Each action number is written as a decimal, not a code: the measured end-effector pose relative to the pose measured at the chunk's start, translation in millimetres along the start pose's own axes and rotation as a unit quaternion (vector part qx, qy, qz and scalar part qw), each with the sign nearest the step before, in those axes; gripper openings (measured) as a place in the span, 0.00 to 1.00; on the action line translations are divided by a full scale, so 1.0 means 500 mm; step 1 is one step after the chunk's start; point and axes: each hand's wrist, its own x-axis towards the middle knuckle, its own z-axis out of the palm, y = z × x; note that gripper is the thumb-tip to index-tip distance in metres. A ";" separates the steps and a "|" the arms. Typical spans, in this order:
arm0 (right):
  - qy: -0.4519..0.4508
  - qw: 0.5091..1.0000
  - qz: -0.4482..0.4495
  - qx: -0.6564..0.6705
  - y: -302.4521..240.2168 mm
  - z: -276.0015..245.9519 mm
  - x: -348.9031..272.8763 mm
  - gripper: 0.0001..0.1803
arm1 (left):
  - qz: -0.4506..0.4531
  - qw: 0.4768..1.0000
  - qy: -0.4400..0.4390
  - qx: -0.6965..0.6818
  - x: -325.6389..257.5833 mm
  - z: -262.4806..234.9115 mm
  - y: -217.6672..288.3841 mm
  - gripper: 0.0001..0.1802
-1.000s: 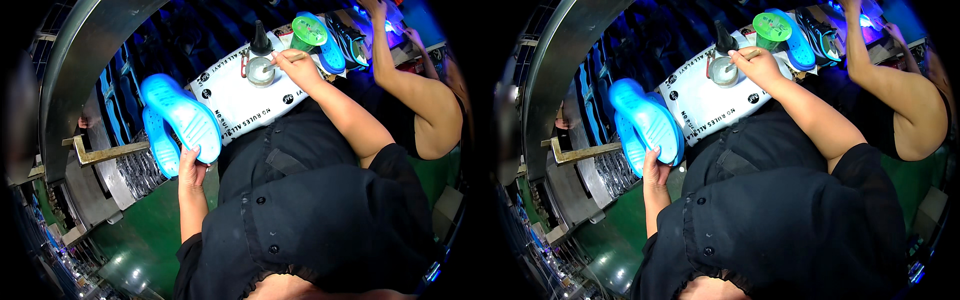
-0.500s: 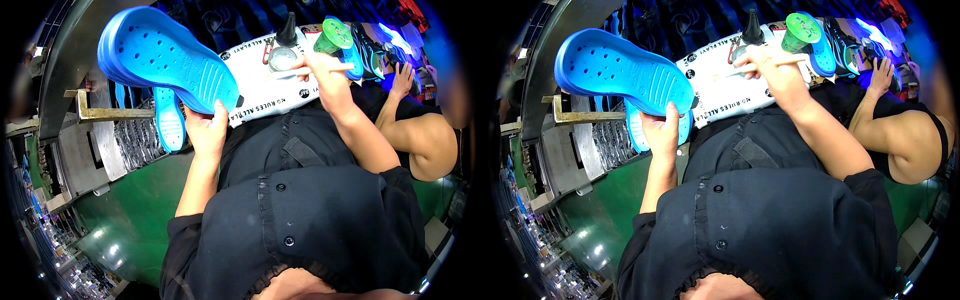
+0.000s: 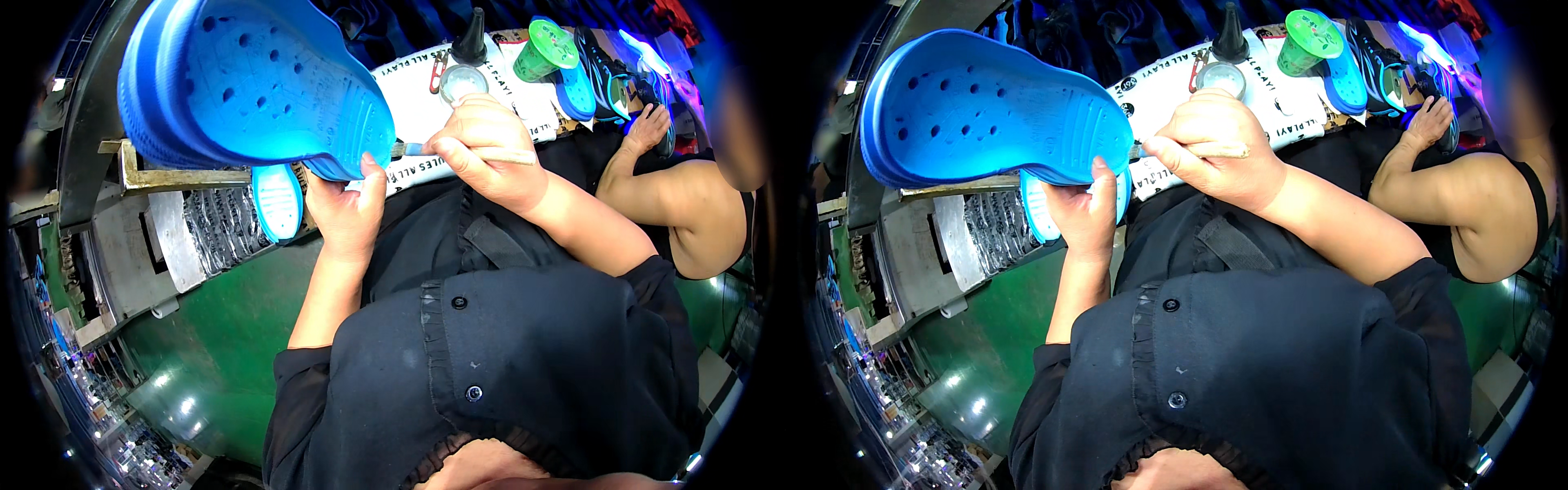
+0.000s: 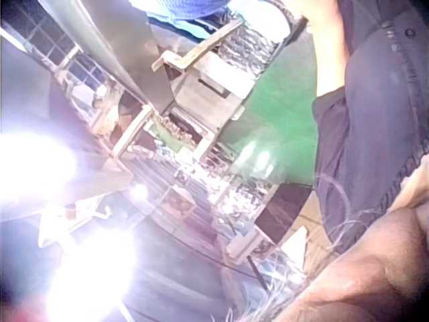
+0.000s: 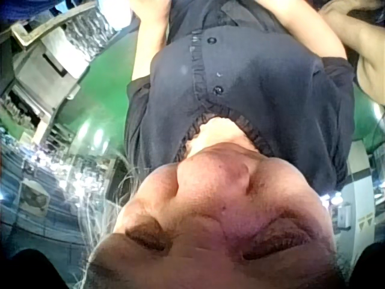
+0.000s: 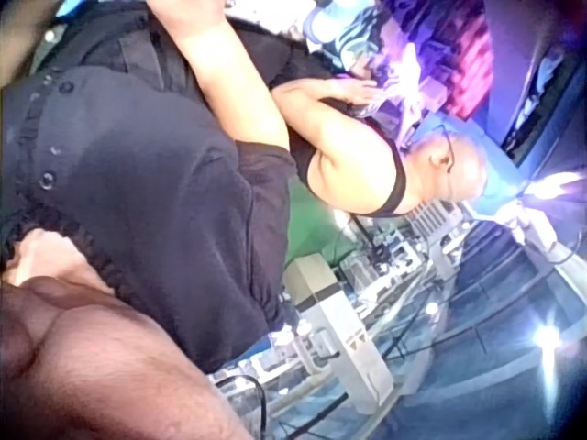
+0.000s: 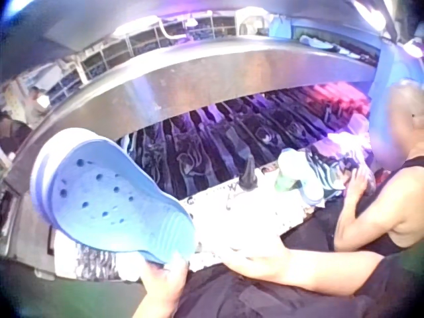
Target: The person uses a small brush to apply white paint to the sole of a blue clog-style shoe. They repeatedly dip the brush into a small container of paint and carefully cover the textured surface of the shoe sole, then place the finished shoe on a nearby shelf.
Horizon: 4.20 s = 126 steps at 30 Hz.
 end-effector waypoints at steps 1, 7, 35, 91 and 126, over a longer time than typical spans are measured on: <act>-0.005 1.000 0.000 -0.007 -0.004 -0.002 0.001 0.08 | 0.008 1.000 -0.001 0.008 -0.001 -0.003 -0.002 0.21; -0.004 1.000 0.006 -0.011 0.003 -0.013 -0.004 0.07 | 0.025 0.999 0.000 0.028 -0.003 -0.010 -0.016 0.21; 0.000 0.999 0.033 0.014 -0.007 -0.011 -0.001 0.10 | 0.107 0.991 -0.032 0.078 -0.020 -0.012 -0.035 0.24; 0.145 0.940 0.291 0.099 0.061 -0.139 -0.111 0.15 | -0.235 0.846 -0.431 -0.208 0.290 0.070 0.206 0.36; 0.074 0.928 0.295 0.217 0.004 -0.052 -0.014 0.18 | -0.278 0.945 -0.050 -0.162 -0.014 -0.072 -0.018 0.22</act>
